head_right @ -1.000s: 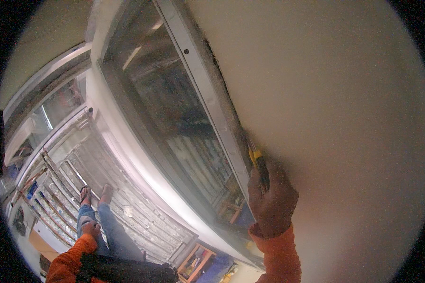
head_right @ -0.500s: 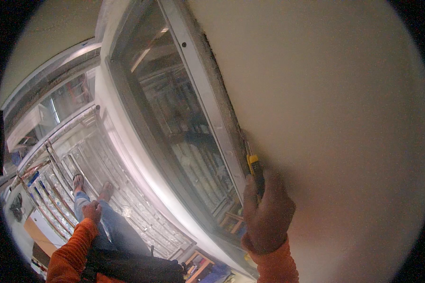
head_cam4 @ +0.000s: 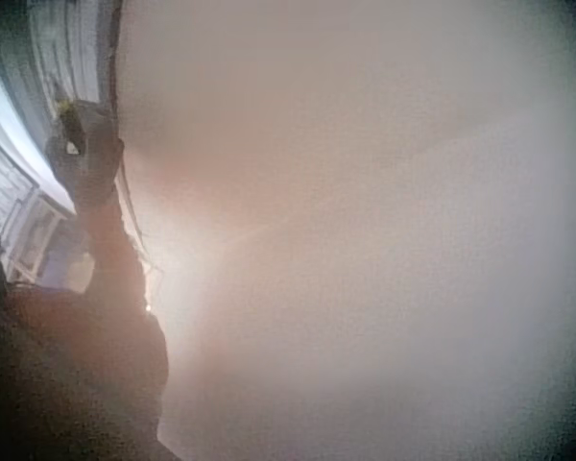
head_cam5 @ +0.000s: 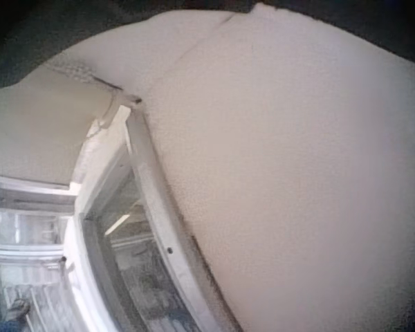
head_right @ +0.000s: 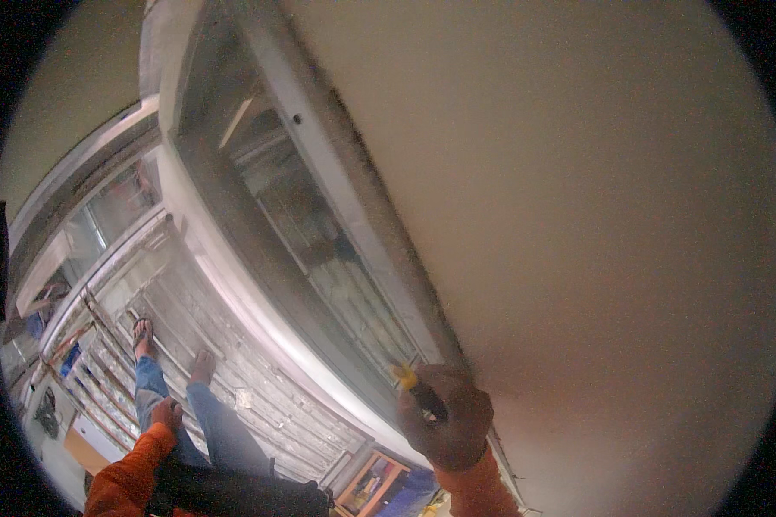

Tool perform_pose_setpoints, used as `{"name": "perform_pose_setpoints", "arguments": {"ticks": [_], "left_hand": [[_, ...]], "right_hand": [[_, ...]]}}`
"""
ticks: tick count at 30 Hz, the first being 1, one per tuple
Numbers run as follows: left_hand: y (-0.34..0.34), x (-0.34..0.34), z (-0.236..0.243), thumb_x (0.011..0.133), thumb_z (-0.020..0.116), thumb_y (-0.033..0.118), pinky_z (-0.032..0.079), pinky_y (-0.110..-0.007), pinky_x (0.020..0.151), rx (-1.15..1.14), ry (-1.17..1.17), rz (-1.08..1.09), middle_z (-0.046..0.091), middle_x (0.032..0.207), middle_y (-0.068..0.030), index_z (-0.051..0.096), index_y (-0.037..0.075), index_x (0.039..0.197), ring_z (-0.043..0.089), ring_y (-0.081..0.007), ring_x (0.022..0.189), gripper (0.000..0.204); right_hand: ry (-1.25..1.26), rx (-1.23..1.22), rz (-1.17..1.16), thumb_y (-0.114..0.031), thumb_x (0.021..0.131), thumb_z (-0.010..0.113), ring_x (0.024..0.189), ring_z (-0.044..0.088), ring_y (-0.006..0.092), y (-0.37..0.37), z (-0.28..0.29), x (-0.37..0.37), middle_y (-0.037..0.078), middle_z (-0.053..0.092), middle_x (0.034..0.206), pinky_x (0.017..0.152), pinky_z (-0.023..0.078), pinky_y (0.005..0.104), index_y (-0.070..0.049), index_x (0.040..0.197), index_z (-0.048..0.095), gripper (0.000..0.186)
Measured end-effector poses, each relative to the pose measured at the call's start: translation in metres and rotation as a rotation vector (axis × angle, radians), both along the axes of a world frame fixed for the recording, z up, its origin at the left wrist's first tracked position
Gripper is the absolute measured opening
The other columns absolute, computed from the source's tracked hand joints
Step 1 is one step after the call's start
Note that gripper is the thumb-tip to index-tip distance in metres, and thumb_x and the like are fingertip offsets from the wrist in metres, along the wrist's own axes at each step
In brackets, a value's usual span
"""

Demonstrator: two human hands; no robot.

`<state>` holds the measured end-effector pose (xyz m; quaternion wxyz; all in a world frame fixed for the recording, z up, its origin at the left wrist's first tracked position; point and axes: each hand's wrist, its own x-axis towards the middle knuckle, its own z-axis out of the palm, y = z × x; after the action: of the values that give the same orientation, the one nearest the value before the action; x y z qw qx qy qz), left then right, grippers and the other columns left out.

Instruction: The person stands on scaffolding and uses a utility knife to cut and remove material around a window frame and from the wall.

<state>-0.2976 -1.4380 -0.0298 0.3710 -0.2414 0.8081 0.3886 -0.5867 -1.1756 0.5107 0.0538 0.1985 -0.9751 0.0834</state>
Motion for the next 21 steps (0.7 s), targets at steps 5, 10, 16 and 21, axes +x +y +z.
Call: {"name": "perform_pose_setpoints", "arguments": {"ticks": [5,10,16,21], "left_hand": [[-0.001,-0.095,0.038,0.086,0.064,0.02,0.052,-0.043,0.082,0.166,0.454,0.028,0.069,0.091,-0.016,0.069,0.004,0.093,0.067,-0.0364,0.089,0.017],[0.024,-0.173,0.077,0.086,0.066,0.018,0.052,-0.043,0.081,0.302,0.58,0.145,0.069,0.091,-0.017,0.068,0.004,0.092,0.067,-0.0371,0.088,0.015],[0.049,-0.119,0.003,0.084,0.063,0.014,0.053,-0.047,0.086,0.188,0.731,-0.05,0.068,0.109,-0.0192,0.068,0.006,0.101,0.067,-0.039,0.096,0.02],[0.019,-0.068,0.021,0.084,0.062,0.025,0.051,-0.047,0.092,0.169,0.221,-0.254,0.067,0.116,-0.0227,0.068,0.004,0.111,0.065,-0.0388,0.107,0.034]], "right_hand": [[0.097,-0.272,-0.544,-0.01,0.079,0.078,0.062,0.066,0.0208,0.055,-0.02,0.035,0.012,0.068,0.08,0.057,0.053,0.0303,-0.004,0.092,0.065,0.019],[0.355,0.162,-0.44,-0.021,0.078,0.078,0.056,0.063,0.0238,0.091,-0.048,0.055,0.007,0.062,0.069,0.052,0.05,0.0354,-0.007,0.085,0.064,0.021],[0.259,-0.156,-0.572,-0.033,0.083,0.069,0.054,0.062,0.023,0.089,-0.054,0.051,0.008,0.062,0.068,0.049,0.049,0.0344,-0.005,0.099,0.06,0.032],[0.188,-0.375,-0.312,-0.039,0.094,0.056,0.046,0.056,0.0147,0.023,-0.029,0.016,0.008,0.059,0.06,0.044,0.046,0.0259,-0.001,0.096,0.051,0.038]]}}
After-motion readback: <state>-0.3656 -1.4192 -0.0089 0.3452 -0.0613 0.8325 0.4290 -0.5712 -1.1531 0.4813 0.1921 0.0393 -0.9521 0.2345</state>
